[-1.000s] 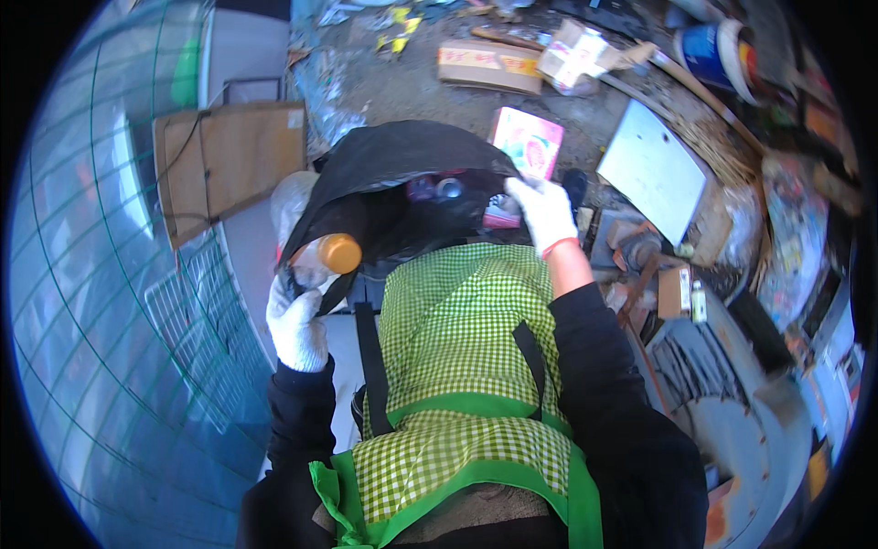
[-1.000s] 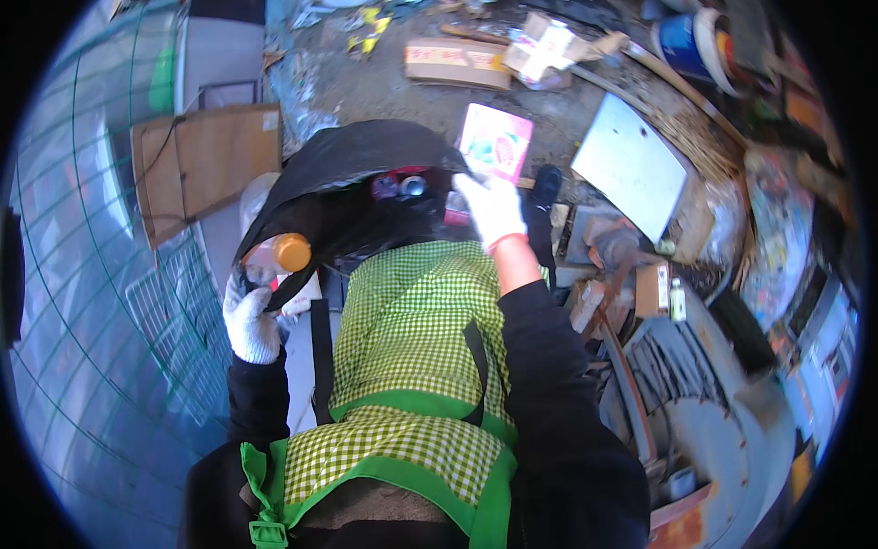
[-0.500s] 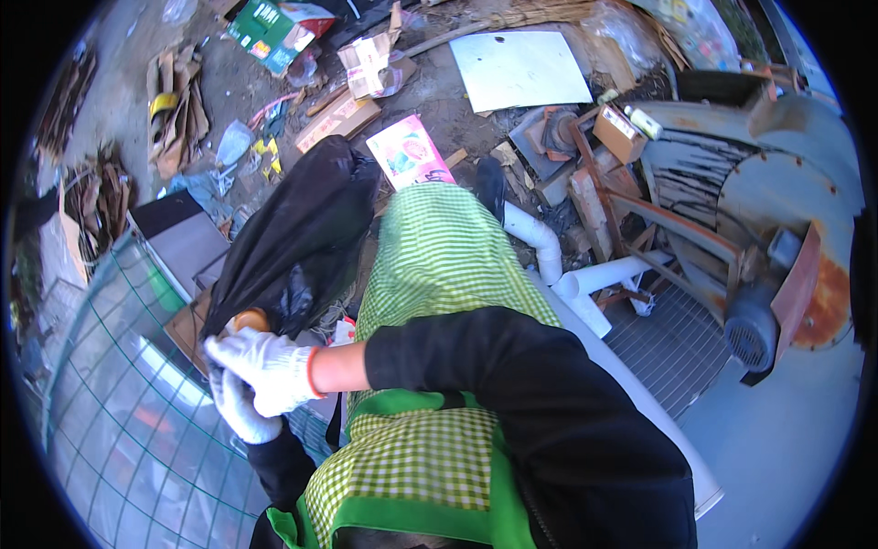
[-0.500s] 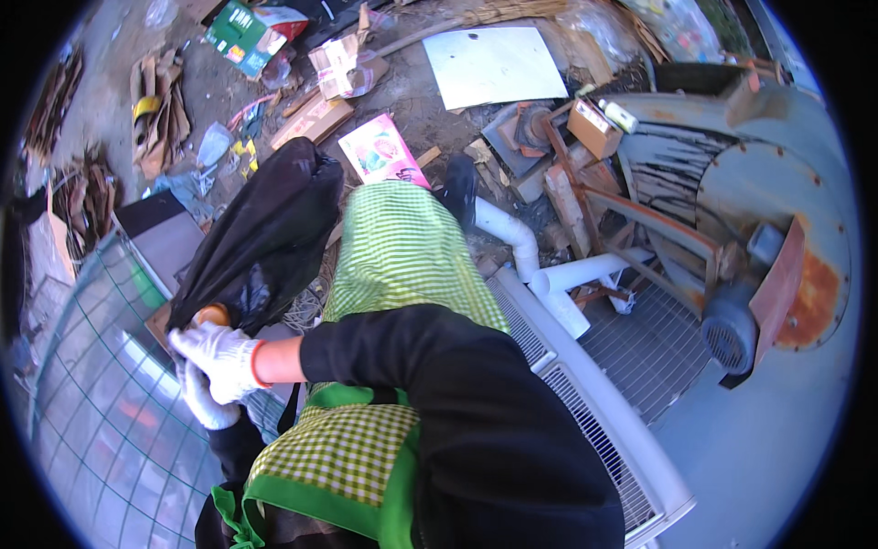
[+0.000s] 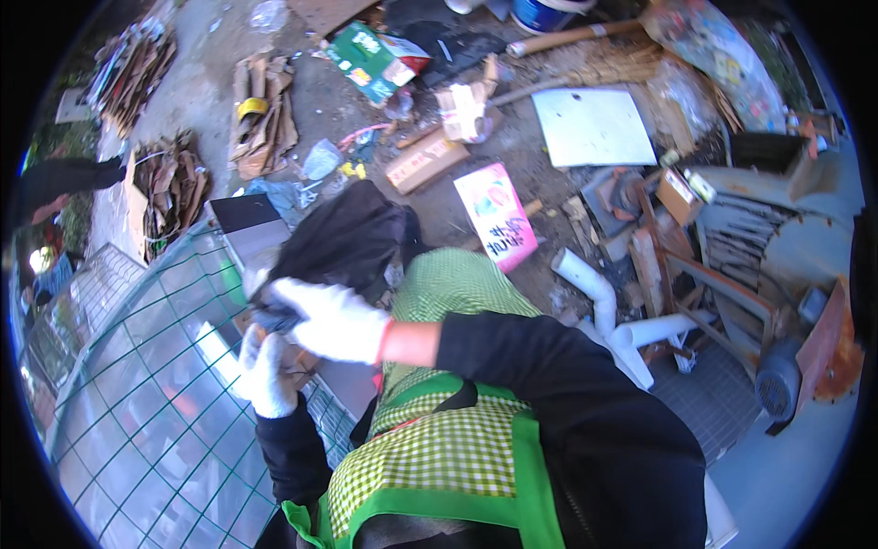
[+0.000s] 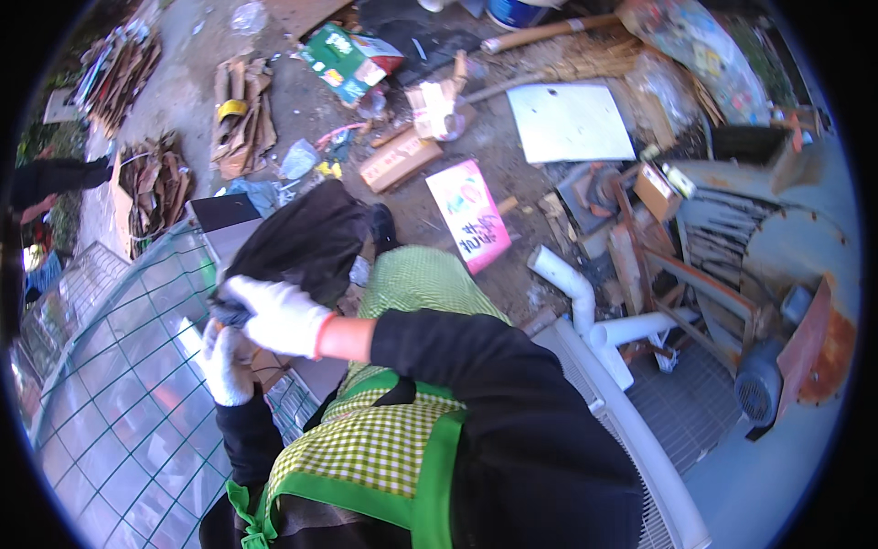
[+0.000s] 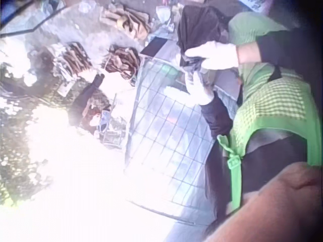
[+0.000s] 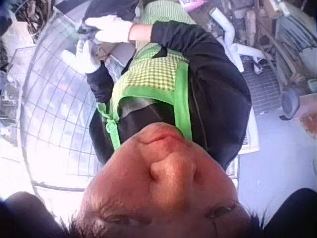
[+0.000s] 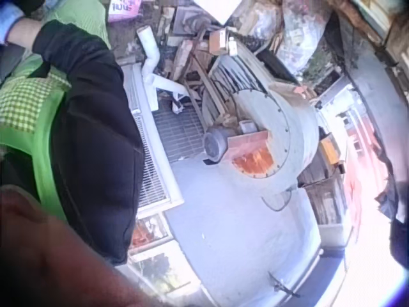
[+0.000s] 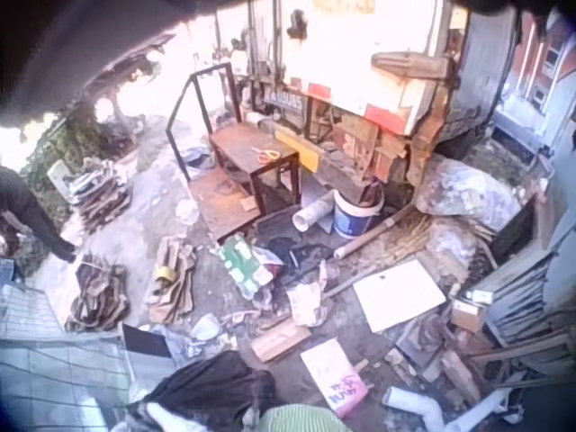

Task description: The person sorts cardboard and plastic waste in a cluttered outdoor area. They use scissors to cut a cardboard box, then place various items including cardboard, plastic bottles, and packaging into a black trash bag.

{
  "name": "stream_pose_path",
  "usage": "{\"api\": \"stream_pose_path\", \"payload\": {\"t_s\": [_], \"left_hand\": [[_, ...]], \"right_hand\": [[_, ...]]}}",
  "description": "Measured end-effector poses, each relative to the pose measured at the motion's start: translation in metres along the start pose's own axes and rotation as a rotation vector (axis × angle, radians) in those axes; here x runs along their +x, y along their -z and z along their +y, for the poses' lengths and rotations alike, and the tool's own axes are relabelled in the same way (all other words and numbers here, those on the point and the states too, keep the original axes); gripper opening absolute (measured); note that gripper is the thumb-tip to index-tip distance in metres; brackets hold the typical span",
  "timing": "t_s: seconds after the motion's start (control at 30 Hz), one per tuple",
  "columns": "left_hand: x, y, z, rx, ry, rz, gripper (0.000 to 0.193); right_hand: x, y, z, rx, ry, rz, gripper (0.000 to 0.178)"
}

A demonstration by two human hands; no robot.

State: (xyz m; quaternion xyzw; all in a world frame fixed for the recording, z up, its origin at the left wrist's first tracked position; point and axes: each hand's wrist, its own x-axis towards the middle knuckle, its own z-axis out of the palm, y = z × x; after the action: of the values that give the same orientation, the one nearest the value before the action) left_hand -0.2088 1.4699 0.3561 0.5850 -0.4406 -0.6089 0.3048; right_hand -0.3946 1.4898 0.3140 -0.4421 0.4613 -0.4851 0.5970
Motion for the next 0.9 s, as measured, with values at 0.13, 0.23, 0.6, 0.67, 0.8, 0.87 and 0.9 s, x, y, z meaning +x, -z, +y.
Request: {"api": "stream_pose_path", "payload": {"t_s": [0.13, 0.23, 0.6, 0.67, 0.8, 0.87, 0.9], "left_hand": [[0.051, 0.026, 0.011, 0.051, 0.126, 0.016, 0.018], [0.096, 0.06, 0.023, 0.057, 0.162, 0.093, 0.014], [0.209, 0.139, 0.112, -0.415, 0.037, 0.228, 0.023], [0.228, 0.142, 0.126, -0.441, -0.022, 0.251, 0.023], [0.281, 0.155, 0.152, -0.471, -0.122, 0.275, 0.022], [0.318, 0.162, 0.159, -0.499, -0.179, 0.334, 0.02], [0.337, 0.17, 0.159, -0.492, -0.169, 0.354, 0.02]], "right_hand": [[0.034, 0.05, 0.044, -0.043, -0.238, 0.334, 0.033], [0.052, 0.082, 0.089, 0.72, -0.483, 0.606, 0.027], [0.147, 0.09, 0.051, 0.65, -0.545, 0.802, 0.02], [0.179, 0.096, 0.027, 0.604, -0.442, 0.827, 0.018], [0.248, 0.117, -0.013, 0.641, -0.284, 0.919, 0.02], [0.287, 0.129, -0.032, 0.654, -0.227, 0.901, 0.023], [0.307, 0.136, -0.041, 0.663, -0.19, 0.874, 0.024]]}}
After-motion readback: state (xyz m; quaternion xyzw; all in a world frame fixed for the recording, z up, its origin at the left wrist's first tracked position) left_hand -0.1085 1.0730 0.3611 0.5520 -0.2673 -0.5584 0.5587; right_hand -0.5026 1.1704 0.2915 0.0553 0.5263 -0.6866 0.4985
